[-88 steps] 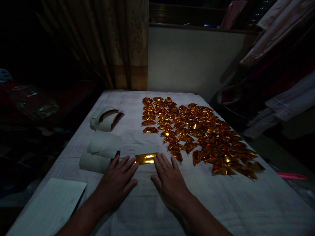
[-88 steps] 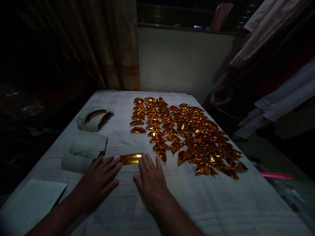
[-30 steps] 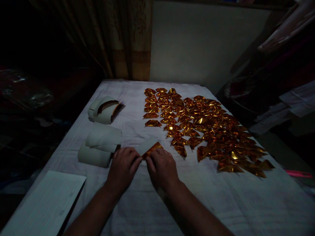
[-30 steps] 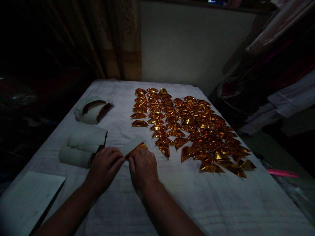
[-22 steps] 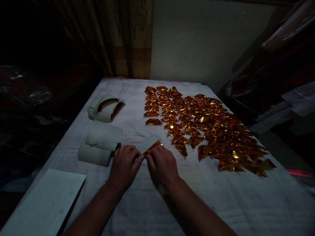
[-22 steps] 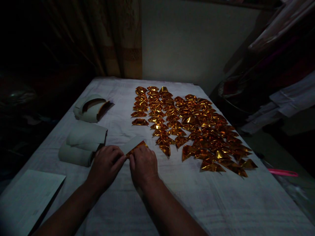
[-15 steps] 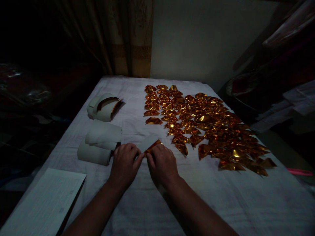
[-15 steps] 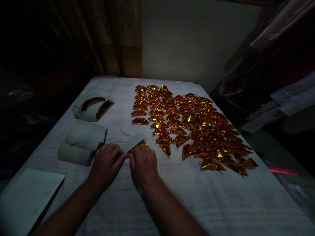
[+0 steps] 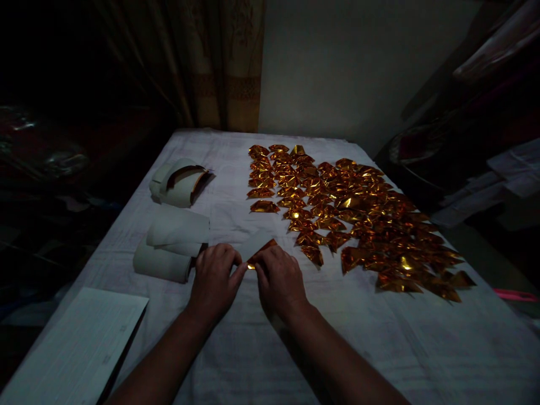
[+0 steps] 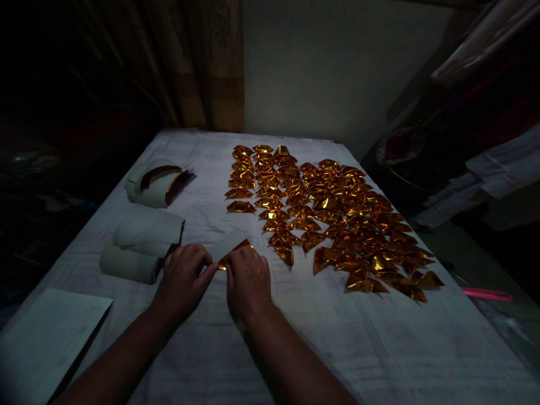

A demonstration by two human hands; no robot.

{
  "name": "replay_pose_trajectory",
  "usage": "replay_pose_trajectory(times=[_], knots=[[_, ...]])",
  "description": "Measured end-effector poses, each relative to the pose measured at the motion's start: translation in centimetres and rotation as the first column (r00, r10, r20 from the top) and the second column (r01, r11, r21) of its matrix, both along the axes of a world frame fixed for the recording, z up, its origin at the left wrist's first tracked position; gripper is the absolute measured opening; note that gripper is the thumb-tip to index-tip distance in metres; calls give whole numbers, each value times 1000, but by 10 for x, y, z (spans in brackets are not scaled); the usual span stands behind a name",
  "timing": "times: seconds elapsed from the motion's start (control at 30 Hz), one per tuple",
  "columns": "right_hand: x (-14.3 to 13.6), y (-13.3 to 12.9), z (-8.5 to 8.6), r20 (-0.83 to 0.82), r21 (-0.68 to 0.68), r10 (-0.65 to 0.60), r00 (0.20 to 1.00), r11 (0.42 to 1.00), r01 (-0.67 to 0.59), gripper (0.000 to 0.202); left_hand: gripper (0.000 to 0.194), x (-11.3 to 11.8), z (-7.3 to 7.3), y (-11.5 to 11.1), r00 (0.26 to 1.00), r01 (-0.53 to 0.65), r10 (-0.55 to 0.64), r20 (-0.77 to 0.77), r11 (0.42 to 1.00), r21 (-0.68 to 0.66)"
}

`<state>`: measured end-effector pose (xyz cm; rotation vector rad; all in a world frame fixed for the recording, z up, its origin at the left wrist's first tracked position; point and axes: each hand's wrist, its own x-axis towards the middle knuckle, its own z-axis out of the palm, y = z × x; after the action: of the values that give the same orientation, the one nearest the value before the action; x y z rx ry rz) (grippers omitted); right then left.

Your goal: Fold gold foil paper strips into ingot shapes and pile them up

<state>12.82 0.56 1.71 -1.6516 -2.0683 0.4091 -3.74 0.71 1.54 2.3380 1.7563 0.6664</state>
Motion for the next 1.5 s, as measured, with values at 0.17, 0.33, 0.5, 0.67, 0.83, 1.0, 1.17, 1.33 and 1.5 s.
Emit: replay_pose_trajectory(times=[0.17,0.33,0.5,0.67,0.83,1.0,1.17,1.33,1.5], knots=[[-6,-1,3,60,5,-24,998,1000,23,5,12,-1,2,1,999,14,-13,39,999,-32],[-9,-2,2,60,2,-45,997,999,45,8,10,-3,2,2,998,27,-24,54,999,-47],[1,-4,-3,24,-7,-19,1000,1000,19,7,8,-6,3,2,998,32,-27,63,997,-76],[9,-5,-6,16,9,-37,999,999,37,11,5,-8,3,4,997,37,-31,77,995,-88],[9,-5,-7,36,25,-43,998,999,42,11,8,-2,8,-3,999,51,-51,18,999,-11],[10,-5,-11,19,70,-33,999,997,32,9,16,7,12,-12,975,212,-195,-109,962,175],[12,-6,-16,-32,152,-11,999,988,15,10,15,8,10,-10,959,251,-217,-185,950,186],[19,-6,-21,-199,225,45,979,974,1,17,13,12,11,2,928,290,-239,-285,945,154],[21,-6,-25,-289,286,71,955,958,15,25,10,15,18,12,835,425,-317,-450,891,159]])
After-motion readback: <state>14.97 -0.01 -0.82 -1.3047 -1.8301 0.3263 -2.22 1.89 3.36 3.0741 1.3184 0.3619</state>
